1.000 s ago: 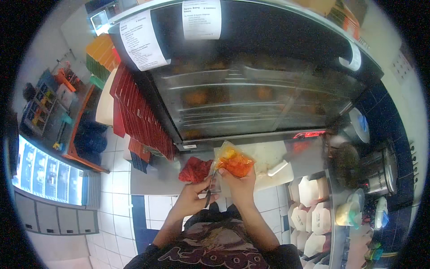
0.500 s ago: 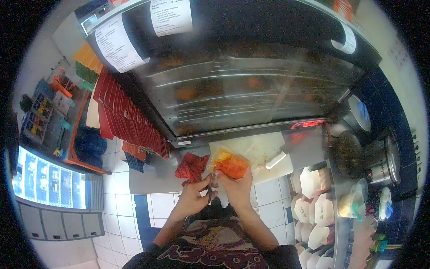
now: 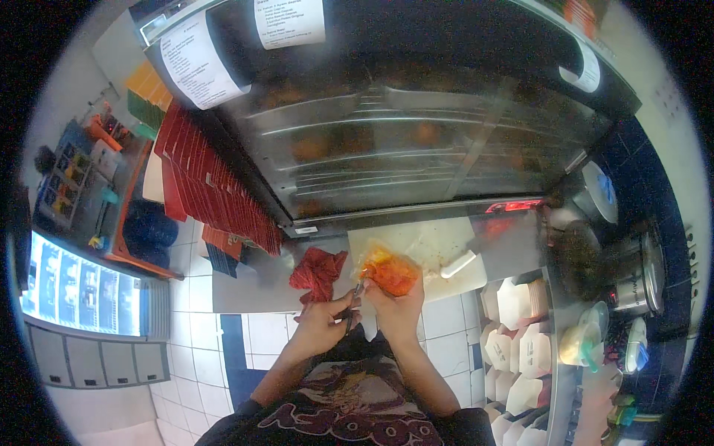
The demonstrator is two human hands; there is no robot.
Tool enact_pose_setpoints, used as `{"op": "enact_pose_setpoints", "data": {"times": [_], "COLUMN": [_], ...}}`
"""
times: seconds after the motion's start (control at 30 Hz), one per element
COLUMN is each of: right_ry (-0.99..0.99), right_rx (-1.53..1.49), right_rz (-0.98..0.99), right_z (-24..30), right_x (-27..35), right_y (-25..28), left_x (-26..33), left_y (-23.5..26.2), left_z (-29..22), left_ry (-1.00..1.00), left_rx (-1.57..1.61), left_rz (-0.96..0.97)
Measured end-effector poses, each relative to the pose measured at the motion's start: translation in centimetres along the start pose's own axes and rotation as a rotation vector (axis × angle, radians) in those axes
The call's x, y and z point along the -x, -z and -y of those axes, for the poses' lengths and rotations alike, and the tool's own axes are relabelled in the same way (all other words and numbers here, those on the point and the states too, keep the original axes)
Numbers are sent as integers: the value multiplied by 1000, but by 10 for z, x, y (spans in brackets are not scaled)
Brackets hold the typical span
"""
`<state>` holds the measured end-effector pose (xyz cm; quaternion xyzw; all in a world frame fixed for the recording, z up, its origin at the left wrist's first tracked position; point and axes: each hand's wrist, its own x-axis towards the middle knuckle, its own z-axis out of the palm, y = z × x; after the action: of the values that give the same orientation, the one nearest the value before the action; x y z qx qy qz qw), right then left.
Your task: The person prepares food orders by opening a sauce packet with scissors, mixing the sauce into a bowl, scooping cooked rice from a rice cooker onto food wrappers, placing cooked meat patties on the rice, and wrapping them.
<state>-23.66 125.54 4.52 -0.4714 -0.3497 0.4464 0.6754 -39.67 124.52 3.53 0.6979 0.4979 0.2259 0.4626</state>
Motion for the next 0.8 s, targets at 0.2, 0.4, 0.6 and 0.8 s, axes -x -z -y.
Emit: {"op": "enact_pose_setpoints", "data": {"times": [0.2,0.4,0.6,0.8], "right_ry": [-26,-92,-169,-252], "right_rx": [24,20,47,-22], "right_rz": [35,83,133,197], "right_z": [-6,-10,-8,-19], "right_x": [2,2,2,4], "right_y": [9,17,21,34], "left_x": [-3,-4,-4,-6], "left_y": [1,-12,-12,-13], "left_z": [-17,1,-1,-5], "left_ry": [82,11,48,82], "left_rx": [62,143,195,306], "left_rz": [54,41,43,30]}}
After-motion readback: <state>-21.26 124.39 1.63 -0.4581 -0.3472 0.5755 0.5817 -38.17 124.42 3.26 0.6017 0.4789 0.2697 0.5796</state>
